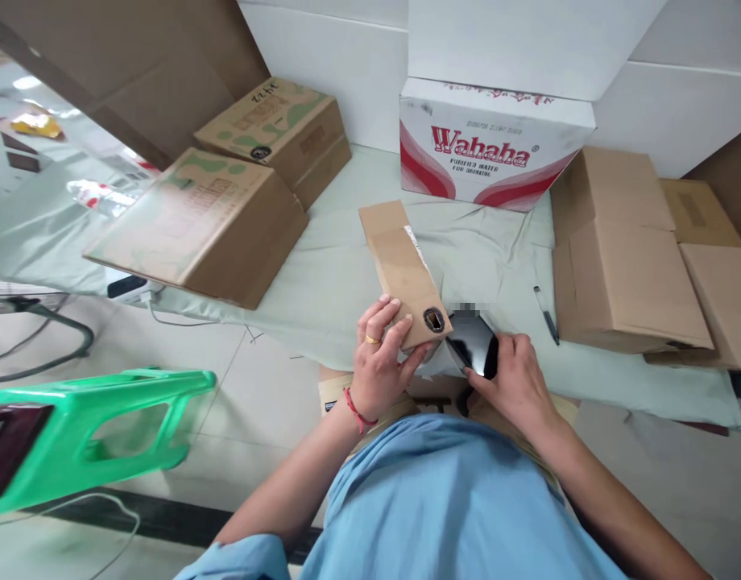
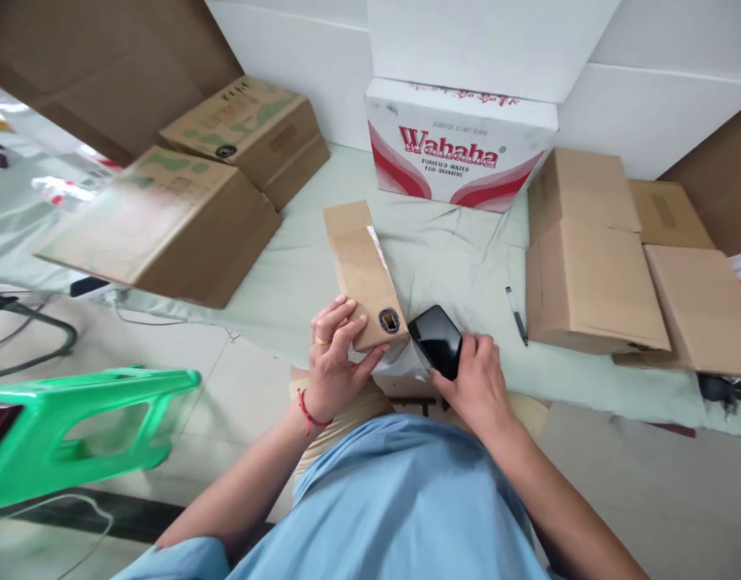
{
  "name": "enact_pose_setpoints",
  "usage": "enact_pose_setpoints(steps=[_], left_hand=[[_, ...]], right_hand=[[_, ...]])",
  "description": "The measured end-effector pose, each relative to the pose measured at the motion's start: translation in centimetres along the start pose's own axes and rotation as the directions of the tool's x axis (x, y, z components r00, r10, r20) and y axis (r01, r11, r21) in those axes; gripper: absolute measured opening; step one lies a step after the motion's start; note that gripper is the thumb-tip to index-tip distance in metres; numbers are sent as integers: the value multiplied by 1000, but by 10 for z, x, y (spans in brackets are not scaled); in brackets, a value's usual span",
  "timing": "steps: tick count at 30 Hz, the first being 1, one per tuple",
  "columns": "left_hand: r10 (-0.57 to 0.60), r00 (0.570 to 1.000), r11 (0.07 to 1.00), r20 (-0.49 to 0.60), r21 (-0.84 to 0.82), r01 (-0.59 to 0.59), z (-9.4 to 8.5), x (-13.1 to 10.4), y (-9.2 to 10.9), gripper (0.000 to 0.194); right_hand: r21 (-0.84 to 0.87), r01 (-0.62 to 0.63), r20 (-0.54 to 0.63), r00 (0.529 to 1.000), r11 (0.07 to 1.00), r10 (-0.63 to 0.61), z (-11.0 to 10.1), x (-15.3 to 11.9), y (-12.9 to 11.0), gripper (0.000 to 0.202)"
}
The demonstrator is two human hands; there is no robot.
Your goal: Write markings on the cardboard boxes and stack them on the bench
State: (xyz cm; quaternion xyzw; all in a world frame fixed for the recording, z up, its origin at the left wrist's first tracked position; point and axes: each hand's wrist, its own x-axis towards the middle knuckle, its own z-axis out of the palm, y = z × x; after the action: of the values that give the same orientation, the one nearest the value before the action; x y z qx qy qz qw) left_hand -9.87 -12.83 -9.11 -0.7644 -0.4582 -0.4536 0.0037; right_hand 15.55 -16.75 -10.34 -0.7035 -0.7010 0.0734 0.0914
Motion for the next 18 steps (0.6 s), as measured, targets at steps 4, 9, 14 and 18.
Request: enact_pose_setpoints(steps=[4,9,14,18], left_hand=[[11,1000,1000,-21,1,-11,3,-1,-3,45],[0,999,1000,-37,-2,0,6,-1,-2,46],[0,1000,1000,-28,-2,0,6,-2,-2,46],[-3,1000,1000,-28,-4,3,8,-3,-3,47]], right_hand=[[46,-64,70,996,997,61,-8,-7,17,71],[60,26,38,999,998,-29,0,-12,20,86],[160,-18,31,999,987,13,-3,-14,15,79],[354,47,-169,985,934,14,-32,-18,-4,72]])
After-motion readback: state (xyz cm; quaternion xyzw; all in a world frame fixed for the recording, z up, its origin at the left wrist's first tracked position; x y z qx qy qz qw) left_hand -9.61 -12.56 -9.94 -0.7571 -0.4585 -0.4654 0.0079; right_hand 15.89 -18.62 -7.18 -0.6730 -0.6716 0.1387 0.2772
